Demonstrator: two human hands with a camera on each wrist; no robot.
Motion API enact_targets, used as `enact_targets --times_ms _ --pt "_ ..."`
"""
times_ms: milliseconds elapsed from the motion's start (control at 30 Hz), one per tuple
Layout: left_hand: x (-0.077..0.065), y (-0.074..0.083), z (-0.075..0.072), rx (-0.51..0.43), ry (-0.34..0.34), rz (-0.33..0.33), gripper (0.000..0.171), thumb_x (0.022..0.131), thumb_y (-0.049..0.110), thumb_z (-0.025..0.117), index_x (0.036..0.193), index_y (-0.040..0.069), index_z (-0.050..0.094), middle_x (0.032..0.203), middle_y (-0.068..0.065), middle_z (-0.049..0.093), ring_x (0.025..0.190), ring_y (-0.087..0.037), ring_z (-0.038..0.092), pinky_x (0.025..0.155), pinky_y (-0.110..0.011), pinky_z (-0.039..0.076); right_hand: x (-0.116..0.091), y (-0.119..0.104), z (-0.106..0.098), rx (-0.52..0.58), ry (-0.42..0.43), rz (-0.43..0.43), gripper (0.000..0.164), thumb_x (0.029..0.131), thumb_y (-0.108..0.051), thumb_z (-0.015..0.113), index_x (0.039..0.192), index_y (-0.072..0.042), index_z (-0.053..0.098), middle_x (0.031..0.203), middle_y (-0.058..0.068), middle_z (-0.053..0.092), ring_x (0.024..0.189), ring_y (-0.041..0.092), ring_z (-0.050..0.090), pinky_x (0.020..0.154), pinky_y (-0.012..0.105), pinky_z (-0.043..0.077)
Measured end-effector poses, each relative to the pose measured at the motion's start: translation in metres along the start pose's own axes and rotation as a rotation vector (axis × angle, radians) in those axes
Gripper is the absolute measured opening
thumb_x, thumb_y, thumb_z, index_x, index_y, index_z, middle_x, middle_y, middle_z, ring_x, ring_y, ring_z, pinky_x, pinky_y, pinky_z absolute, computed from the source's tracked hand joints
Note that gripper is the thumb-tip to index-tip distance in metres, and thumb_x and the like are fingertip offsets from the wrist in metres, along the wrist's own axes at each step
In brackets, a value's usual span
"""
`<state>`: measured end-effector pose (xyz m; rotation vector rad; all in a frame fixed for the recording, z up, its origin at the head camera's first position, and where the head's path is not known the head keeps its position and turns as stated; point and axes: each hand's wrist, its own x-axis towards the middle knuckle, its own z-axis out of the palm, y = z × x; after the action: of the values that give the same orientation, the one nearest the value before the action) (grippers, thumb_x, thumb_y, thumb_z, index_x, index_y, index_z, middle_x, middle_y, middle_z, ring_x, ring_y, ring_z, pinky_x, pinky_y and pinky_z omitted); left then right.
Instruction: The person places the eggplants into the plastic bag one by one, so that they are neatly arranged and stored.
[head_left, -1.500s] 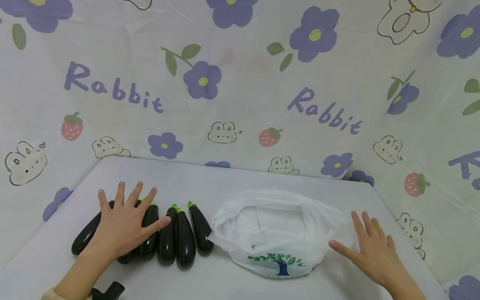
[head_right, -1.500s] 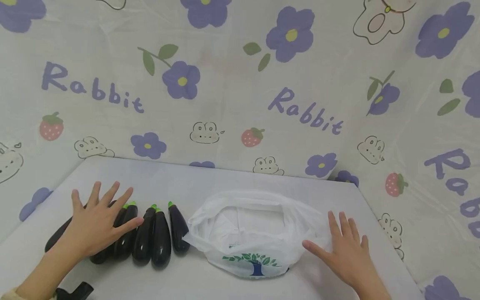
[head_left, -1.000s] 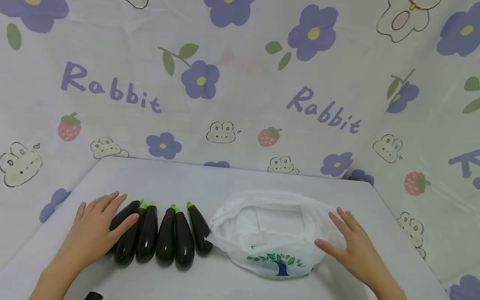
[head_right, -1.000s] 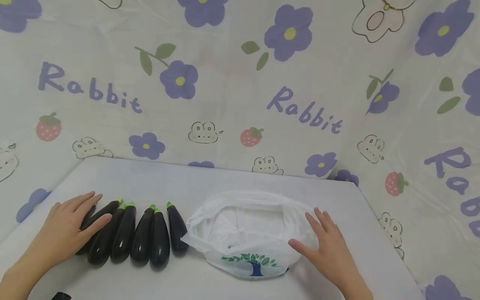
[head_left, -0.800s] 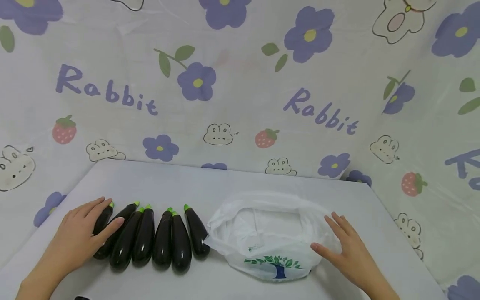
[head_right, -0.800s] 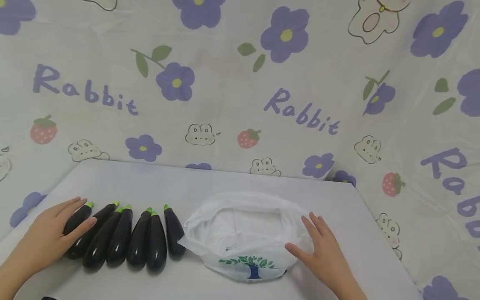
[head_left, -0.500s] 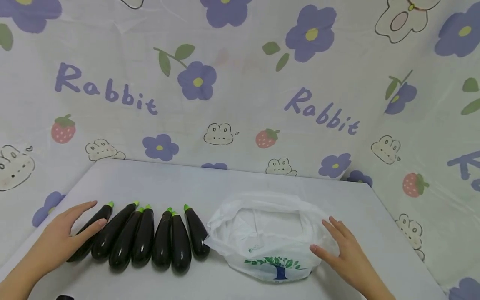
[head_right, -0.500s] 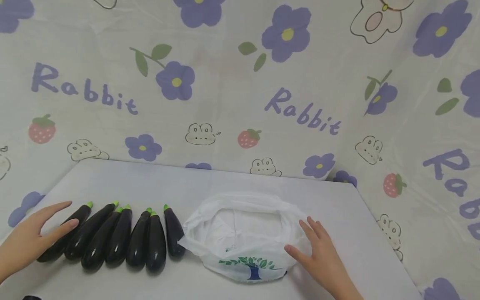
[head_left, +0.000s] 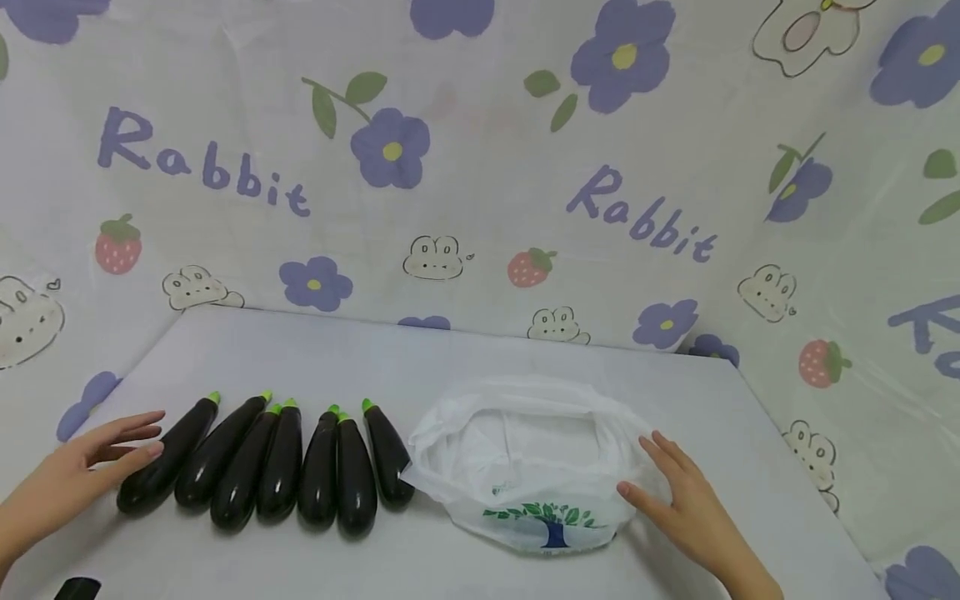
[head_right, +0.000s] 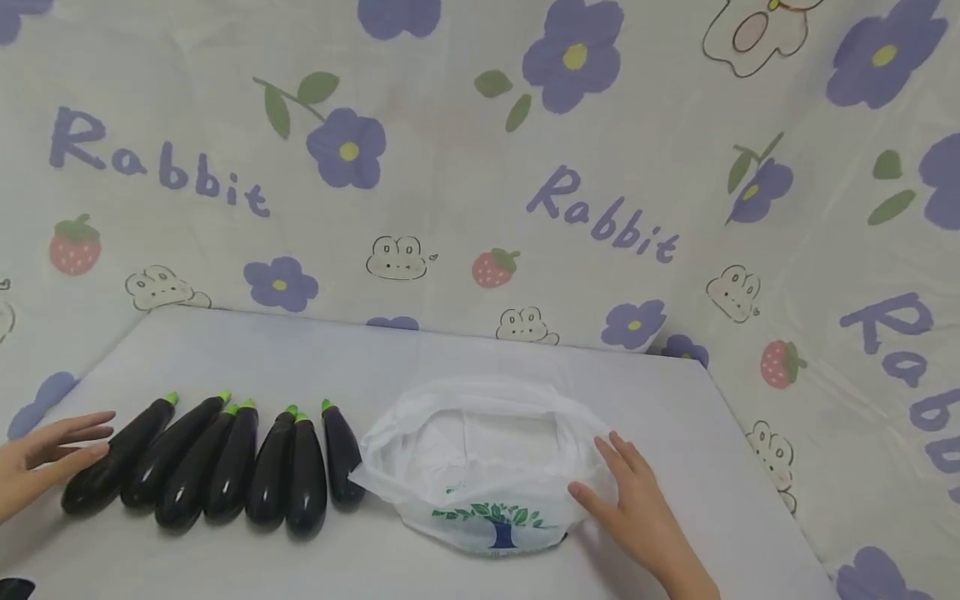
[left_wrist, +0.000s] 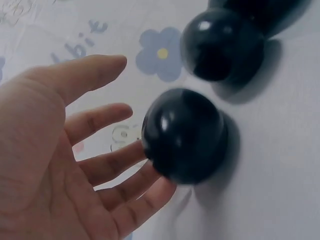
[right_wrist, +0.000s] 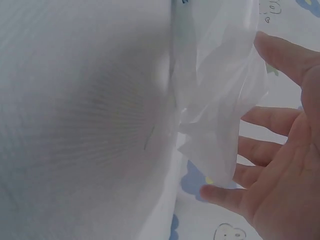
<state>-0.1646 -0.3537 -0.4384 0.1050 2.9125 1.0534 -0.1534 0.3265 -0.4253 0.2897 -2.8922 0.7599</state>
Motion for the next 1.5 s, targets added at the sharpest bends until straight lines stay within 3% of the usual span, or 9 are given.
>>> enact_targets --times_ms 133,200,500,733,1333,1500 --pt "0.000 -0.007 -0.002 -0.064 -0.012 -0.002 0.065 0.102 0.039 0.055 0.149 -0.001 0.037 0.133 -0.032 0.051 0.088 -0.014 0.063 0.062 -0.032 0.051 0.001 0.001 0.001 0.007 -0.005 -0.011 0.074 0.092 -0.044 0.069 0.145 0.002 0.044 0.150 0.029 0.032 0.133 0.052 0.030 0.099 0.070 0.028" --pt "0.001 -0.008 -0.003 -0.081 -0.020 -0.018 0.066 0.101 0.040 0.055 0.149 -0.002 0.036 0.132 -0.033 0.051 0.082 -0.009 0.060 0.060 -0.031 0.051 0.002 0.002 0.001 0.007 -0.008 -0.014 0.074 0.092 -0.044 0.068 0.145 0.001 0.044 0.150 0.030 0.032 0.133 0.052 0.031 0.099 0.070 0.028" --pt "0.000 -0.015 -0.001 -0.100 -0.071 -0.104 0.076 0.099 0.048 0.056 0.151 -0.001 0.031 0.134 -0.037 0.046 0.096 -0.029 0.063 0.061 -0.033 0.052 0.006 -0.001 0.002 0.024 -0.043 0.006 0.078 0.091 -0.047 0.068 0.146 0.003 0.043 0.151 0.030 0.029 0.136 0.052 0.027 0.102 0.069 0.025" --pt "-0.001 -0.021 0.005 -0.102 -0.075 -0.073 0.076 0.097 0.041 0.062 0.152 -0.001 0.029 0.135 -0.038 0.044 0.110 -0.050 0.056 0.063 -0.035 0.051 0.004 -0.002 0.004 0.012 -0.054 0.017 0.078 0.091 -0.047 0.068 0.145 0.003 0.043 0.151 0.031 0.029 0.136 0.052 0.026 0.102 0.069 0.025" --pt "0.001 -0.014 0.003 -0.047 -0.032 -0.066 0.079 0.094 0.043 0.067 0.150 0.000 0.034 0.137 -0.041 0.040 0.113 -0.055 0.052 0.063 -0.034 0.050 -0.003 -0.001 0.000 -0.010 -0.072 0.032 0.076 0.092 -0.050 0.066 0.144 0.001 0.045 0.152 0.029 0.029 0.133 0.052 0.032 0.100 0.068 0.030" --pt "0.003 -0.019 0.003 -0.053 -0.002 -0.071 0.077 0.094 0.044 0.066 0.149 -0.001 0.036 0.134 -0.040 0.044 0.108 -0.049 0.058 0.061 -0.032 0.050 -0.002 -0.001 0.000 0.003 -0.074 0.028 0.075 0.092 -0.049 0.065 0.144 0.001 0.045 0.152 0.029 0.029 0.134 0.051 0.032 0.100 0.067 0.030"
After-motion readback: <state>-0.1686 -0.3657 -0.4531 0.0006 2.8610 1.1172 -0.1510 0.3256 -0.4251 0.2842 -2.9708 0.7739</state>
